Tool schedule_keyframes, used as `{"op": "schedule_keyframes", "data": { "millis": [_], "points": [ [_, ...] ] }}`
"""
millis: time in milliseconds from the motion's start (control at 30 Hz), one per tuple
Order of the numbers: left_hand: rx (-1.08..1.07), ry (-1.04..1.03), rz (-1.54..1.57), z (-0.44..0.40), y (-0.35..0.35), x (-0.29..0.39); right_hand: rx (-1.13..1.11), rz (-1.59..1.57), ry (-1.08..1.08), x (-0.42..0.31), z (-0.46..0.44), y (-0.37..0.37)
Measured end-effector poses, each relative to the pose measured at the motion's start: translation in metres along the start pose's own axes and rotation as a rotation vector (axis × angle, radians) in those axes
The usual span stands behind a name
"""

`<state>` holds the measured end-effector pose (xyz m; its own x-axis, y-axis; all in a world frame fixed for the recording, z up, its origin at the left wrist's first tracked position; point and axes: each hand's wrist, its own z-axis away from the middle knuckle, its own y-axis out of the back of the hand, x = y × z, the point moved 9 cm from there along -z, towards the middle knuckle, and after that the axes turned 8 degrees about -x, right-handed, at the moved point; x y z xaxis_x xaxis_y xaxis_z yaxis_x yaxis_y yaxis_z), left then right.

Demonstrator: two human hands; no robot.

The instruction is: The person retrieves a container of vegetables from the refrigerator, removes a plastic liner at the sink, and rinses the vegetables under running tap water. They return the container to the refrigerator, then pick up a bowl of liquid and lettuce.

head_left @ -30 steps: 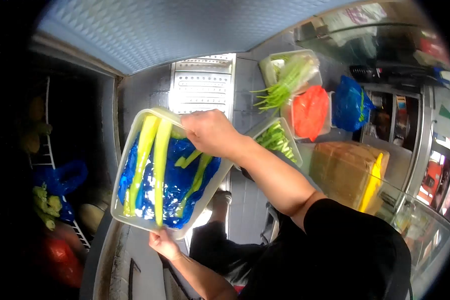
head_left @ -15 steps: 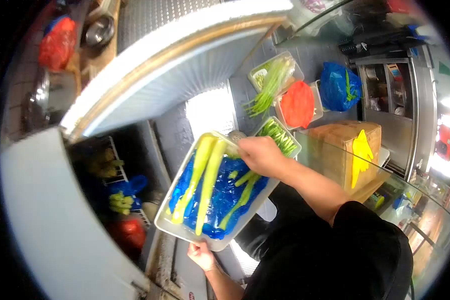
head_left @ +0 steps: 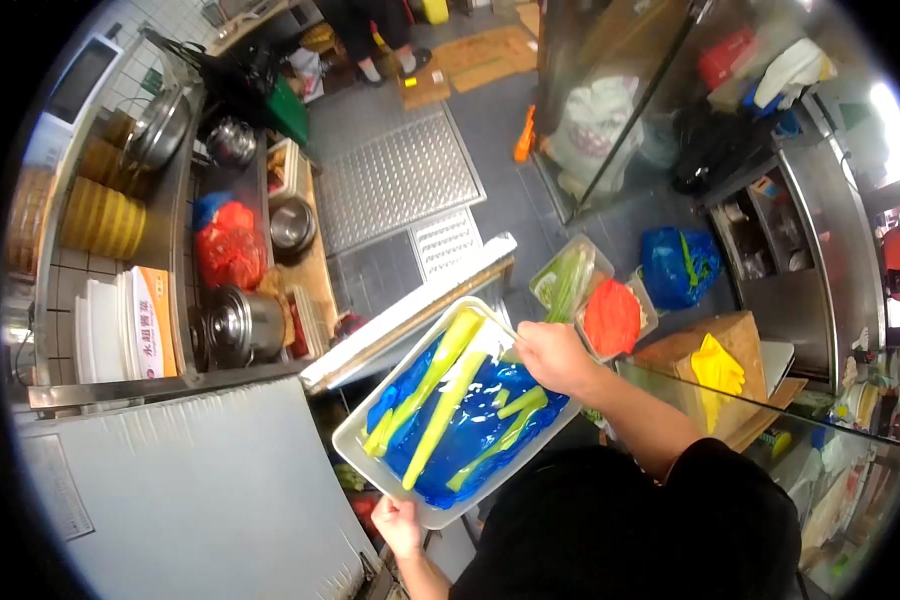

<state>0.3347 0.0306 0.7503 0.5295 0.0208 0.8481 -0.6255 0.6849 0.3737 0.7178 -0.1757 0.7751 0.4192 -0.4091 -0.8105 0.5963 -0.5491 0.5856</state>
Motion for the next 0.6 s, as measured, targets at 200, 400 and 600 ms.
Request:
{"op": "schedule_keyframes", "data": {
  "millis": [200,400,600],
  "points": [
    [-0.119,-0.075,-0.094,-0.099,0.014,0.058,0.113,-0.013,-0.167,0.005,-0.038,0.017],
    [-0.236,-0.139,-0.096,-0.202,0.007,0.075,0.29,0.03,-0.2,0.024,-0.078,0.007],
    [-0.274,-0.142,-0.107,-0.271,0.008,0.066,0.314,0.011,-0.255,0.031,-0.121,0.0]
  ]
}}
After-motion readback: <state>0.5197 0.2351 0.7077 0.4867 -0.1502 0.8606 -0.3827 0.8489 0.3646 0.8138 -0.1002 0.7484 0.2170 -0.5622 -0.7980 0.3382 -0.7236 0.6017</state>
